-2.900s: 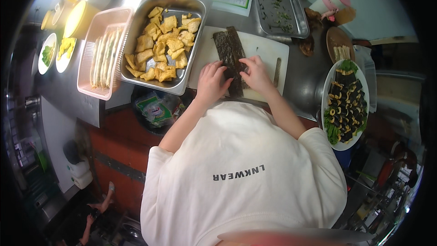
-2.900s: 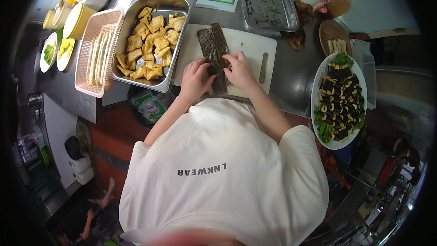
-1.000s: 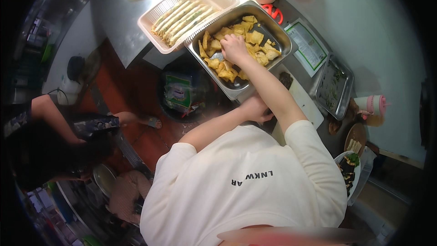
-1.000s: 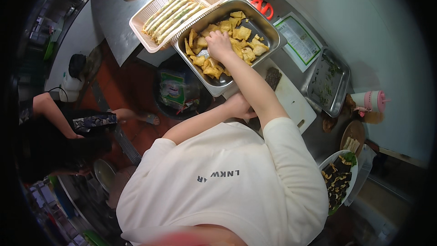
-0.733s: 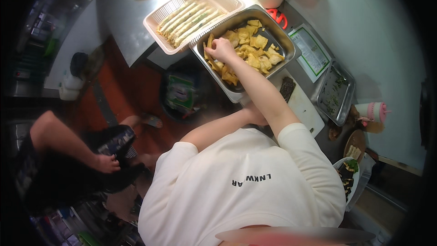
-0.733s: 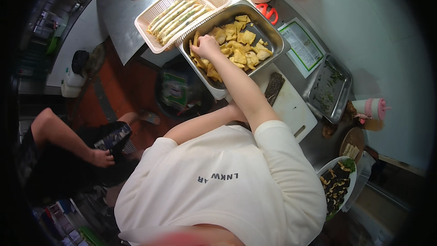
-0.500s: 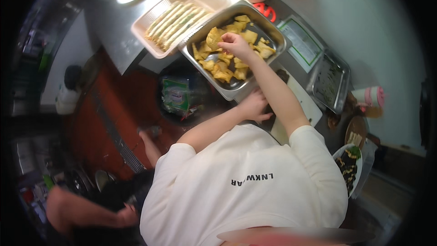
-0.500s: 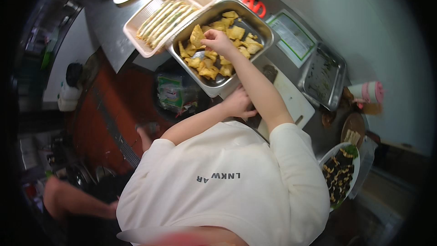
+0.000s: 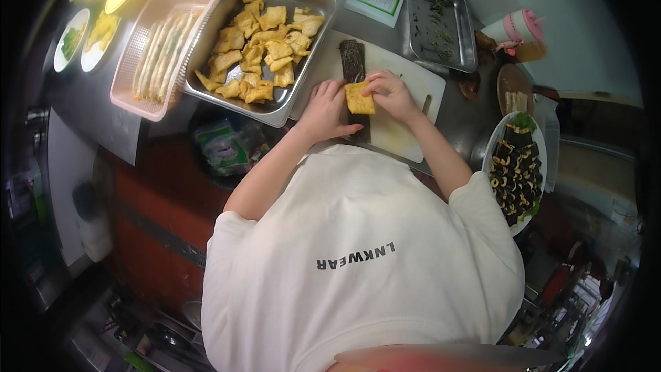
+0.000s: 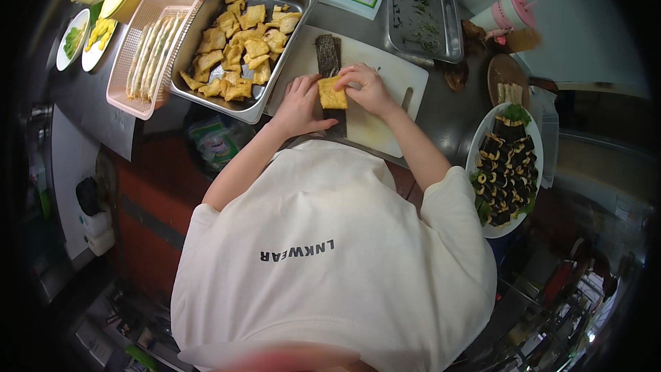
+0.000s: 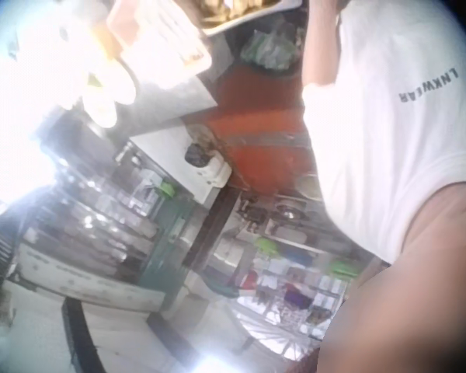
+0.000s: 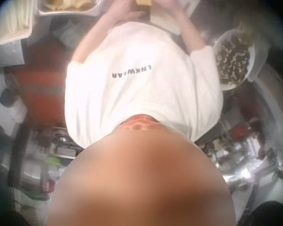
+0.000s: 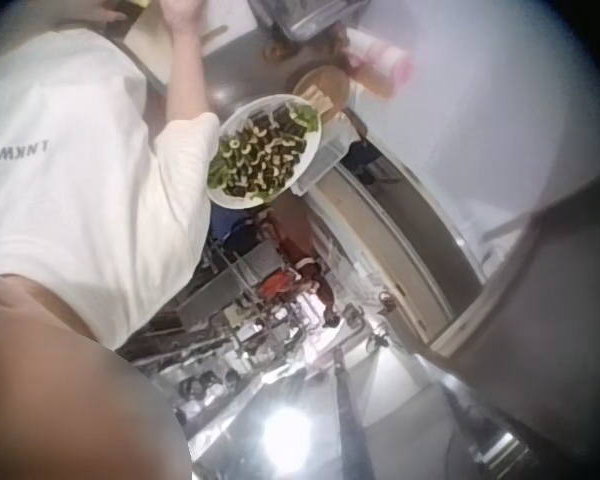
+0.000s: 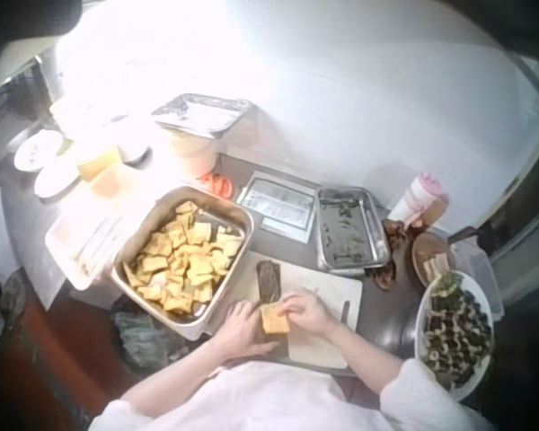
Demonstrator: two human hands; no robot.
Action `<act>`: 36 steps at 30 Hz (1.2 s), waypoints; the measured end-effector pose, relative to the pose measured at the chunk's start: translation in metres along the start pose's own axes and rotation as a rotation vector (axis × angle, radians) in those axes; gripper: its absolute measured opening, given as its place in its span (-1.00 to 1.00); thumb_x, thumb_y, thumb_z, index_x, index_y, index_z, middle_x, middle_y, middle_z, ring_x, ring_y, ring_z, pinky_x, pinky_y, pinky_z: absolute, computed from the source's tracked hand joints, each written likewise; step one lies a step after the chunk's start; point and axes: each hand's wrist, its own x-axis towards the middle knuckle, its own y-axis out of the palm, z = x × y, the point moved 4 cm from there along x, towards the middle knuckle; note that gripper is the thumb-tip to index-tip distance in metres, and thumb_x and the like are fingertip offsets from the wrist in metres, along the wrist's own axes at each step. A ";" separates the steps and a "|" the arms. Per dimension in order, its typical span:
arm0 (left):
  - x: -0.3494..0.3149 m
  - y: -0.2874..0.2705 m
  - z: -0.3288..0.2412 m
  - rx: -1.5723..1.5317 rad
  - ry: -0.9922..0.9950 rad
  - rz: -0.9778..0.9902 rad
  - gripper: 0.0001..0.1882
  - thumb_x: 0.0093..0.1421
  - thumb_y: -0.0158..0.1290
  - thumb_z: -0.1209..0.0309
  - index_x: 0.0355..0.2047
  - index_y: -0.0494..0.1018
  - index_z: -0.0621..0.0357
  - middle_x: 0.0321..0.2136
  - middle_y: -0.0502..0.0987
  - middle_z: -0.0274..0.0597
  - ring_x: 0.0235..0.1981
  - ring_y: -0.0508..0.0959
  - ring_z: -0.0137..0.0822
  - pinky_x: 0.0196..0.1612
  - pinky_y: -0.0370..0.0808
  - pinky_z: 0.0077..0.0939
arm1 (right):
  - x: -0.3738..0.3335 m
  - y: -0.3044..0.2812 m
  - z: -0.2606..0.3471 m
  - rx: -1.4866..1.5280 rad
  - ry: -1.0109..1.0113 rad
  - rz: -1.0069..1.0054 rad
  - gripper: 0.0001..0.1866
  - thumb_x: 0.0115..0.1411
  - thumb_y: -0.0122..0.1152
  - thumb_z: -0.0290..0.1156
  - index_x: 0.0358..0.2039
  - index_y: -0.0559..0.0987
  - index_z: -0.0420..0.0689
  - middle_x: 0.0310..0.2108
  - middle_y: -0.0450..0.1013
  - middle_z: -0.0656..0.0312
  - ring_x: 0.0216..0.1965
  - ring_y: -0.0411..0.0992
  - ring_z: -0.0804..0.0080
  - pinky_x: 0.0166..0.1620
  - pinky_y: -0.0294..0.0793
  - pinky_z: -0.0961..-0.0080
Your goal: The person assembles sushi rolls by placing fried tofu and green vegetables onto a sheet of nori laid on a cutting board, then rolling it and placing the finished roll on a plate. The process is repeated multiple times.
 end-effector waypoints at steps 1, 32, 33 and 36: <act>0.002 0.001 0.001 -0.022 -0.012 0.001 -0.10 -0.17 0.31 -0.01 0.08 0.28 0.31 0.06 0.28 0.02 0.10 0.26 0.03 0.15 0.22 -0.13 | -0.006 -0.002 -0.002 -0.056 -0.027 -0.077 -0.76 -0.13 0.17 -0.64 -0.47 0.65 -0.01 -0.27 0.48 0.26 -0.09 0.39 0.29 0.00 0.37 0.33; 0.005 -0.001 0.001 -0.064 0.017 -0.111 -0.22 -0.09 0.29 0.09 0.06 0.30 0.29 0.00 0.36 0.06 0.00 0.36 0.05 0.06 0.29 -0.15 | 0.035 -0.197 -0.151 -0.769 0.481 -0.295 -0.84 0.06 0.26 -0.42 -0.34 0.59 -0.21 -0.34 0.52 0.03 -0.25 0.50 0.10 -0.17 0.47 0.30; 0.006 0.000 0.001 -0.063 0.020 -0.112 -0.22 -0.09 0.29 0.09 0.06 0.30 0.29 0.00 0.36 0.06 0.00 0.36 0.05 0.06 0.29 -0.15 | 0.033 -0.199 -0.154 -0.766 0.500 -0.300 -0.84 0.06 0.25 -0.43 -0.34 0.59 -0.21 -0.35 0.52 0.02 -0.26 0.50 0.10 -0.18 0.47 0.29; 0.003 0.000 0.002 -0.065 0.016 -0.124 -0.22 -0.09 0.29 0.09 0.06 0.30 0.29 0.00 0.36 0.06 0.00 0.36 0.05 0.06 0.29 -0.16 | 0.036 -0.196 -0.134 -0.767 0.505 -0.357 -0.84 0.08 0.24 -0.43 -0.33 0.59 -0.22 -0.39 0.53 0.04 -0.32 0.51 0.15 -0.21 0.48 0.34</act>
